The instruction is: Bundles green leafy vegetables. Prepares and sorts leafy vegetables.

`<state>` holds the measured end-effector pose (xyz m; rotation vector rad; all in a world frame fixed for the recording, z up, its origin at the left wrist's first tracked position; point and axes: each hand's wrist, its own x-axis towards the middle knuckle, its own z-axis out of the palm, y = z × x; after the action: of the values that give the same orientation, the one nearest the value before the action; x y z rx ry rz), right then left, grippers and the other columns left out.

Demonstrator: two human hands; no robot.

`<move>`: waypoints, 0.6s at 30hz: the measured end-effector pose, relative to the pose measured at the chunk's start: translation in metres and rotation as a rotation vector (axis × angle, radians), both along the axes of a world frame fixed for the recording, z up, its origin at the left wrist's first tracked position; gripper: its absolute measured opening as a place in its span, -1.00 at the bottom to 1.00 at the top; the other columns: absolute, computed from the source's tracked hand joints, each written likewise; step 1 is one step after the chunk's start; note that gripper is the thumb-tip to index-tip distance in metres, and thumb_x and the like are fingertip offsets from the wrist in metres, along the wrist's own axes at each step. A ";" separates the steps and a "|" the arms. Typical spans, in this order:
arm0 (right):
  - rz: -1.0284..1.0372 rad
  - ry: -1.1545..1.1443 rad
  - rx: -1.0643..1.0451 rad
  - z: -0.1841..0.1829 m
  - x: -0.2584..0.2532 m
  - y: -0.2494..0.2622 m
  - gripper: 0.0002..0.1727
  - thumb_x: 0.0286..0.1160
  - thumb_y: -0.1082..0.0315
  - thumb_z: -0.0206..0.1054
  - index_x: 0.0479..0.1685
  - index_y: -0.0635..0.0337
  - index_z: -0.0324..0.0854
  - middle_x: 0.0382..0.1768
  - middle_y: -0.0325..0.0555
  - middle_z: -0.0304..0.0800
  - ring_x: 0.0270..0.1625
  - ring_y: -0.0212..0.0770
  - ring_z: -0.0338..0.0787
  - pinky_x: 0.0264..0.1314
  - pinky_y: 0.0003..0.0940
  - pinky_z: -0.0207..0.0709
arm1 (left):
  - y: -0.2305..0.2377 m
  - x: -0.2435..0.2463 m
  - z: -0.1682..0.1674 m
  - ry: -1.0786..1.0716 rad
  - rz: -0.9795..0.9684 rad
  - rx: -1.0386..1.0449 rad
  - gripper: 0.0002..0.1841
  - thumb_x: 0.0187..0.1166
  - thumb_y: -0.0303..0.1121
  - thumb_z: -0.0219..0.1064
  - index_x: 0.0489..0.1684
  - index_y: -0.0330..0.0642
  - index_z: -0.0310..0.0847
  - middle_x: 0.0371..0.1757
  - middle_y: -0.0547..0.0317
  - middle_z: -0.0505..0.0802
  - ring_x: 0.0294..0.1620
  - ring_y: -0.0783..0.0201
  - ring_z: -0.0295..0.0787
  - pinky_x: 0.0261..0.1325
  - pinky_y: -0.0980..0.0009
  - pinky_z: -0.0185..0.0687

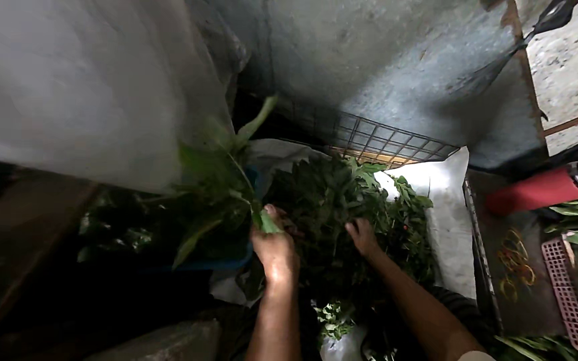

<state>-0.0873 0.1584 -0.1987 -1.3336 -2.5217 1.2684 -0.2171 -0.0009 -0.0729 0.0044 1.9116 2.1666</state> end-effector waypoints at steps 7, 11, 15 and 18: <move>-0.197 -0.547 0.164 -0.029 0.002 0.037 -0.24 0.53 0.17 0.41 0.70 0.32 0.28 0.64 0.37 0.33 0.63 0.33 0.45 0.49 0.18 0.54 | 0.005 -0.004 0.006 -0.301 -0.152 0.022 -0.71 0.56 -0.63 0.33 0.18 -0.26 0.49 -0.45 0.18 0.63 -0.64 0.41 0.49 -0.57 0.56 0.50; -0.288 -0.269 -0.039 -0.004 0.008 0.057 -0.58 0.72 0.33 0.16 0.45 0.35 0.55 0.43 0.33 0.62 0.50 0.23 0.63 0.54 0.18 0.47 | 0.003 -0.006 0.005 -0.349 -0.199 0.069 -0.72 0.80 -0.53 0.07 0.38 -0.23 0.47 -0.24 0.04 0.75 -0.54 0.30 0.67 -0.51 0.45 0.67; -0.420 0.405 -0.051 0.039 0.037 0.070 -0.66 0.61 0.48 0.25 0.28 0.47 0.60 0.23 0.25 0.71 0.27 -0.08 0.71 0.40 -0.18 0.57 | 0.005 -0.003 0.005 -0.357 -0.228 0.020 -0.56 0.90 -0.27 -0.01 0.73 0.17 0.22 -0.52 0.17 0.58 -0.72 0.37 0.40 -0.70 0.51 0.31; -0.535 0.698 -0.125 0.073 0.064 0.071 -0.57 0.63 0.48 0.12 0.44 0.46 0.47 0.26 0.14 0.67 0.20 -0.29 0.71 0.28 -0.37 0.62 | 0.004 -0.001 0.004 -0.353 -0.236 0.045 -0.64 0.82 -0.32 0.17 0.54 0.01 0.35 -0.50 0.23 0.52 -0.69 0.42 0.35 -0.67 0.55 0.29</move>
<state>-0.0234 0.2296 -0.1254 -1.1803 -1.5225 1.4357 -0.2182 0.0034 -0.0691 -0.1287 1.5800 1.9072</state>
